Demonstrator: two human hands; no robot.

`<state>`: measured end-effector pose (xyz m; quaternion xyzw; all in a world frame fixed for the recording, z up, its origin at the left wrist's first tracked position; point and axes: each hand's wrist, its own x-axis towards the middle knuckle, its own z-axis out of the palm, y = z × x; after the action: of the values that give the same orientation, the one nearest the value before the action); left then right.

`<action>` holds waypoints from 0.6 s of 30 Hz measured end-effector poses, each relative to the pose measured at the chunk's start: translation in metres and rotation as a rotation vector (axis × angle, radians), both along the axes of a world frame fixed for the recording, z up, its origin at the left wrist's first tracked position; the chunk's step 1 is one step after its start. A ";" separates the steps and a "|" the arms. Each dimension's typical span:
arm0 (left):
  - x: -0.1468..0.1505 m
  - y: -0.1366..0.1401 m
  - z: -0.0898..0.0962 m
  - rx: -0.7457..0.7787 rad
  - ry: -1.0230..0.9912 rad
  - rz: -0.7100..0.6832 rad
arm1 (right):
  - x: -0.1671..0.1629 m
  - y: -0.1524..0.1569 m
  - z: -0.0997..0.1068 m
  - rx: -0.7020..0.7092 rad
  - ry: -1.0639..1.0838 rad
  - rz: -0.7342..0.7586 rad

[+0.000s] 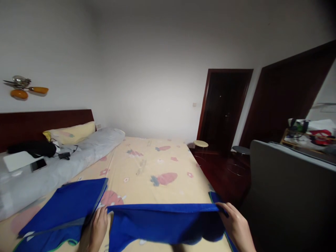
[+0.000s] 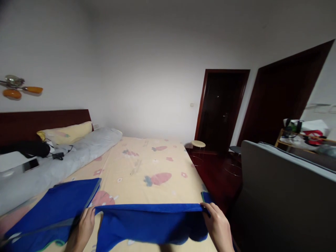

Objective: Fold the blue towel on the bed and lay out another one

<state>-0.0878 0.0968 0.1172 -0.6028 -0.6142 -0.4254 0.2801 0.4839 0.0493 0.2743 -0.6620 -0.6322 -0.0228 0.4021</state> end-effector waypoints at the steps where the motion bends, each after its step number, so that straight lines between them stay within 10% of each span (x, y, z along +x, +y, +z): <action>1: -0.005 0.000 -0.005 0.003 0.005 0.011 | 0.004 0.000 0.000 -0.031 0.030 0.027; 12: -0.028 0.012 0.055 -0.026 -0.257 -0.027 | 0.044 0.001 -0.010 -0.379 -0.111 0.062; 18: -0.057 0.012 0.082 -0.330 -0.359 -0.182 | 0.057 -0.002 0.001 -0.460 -0.092 0.079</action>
<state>-0.1453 0.1087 0.1997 -0.6080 -0.6583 -0.4431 0.0248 0.5407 0.0470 0.2758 -0.7091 -0.6639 0.1073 0.2120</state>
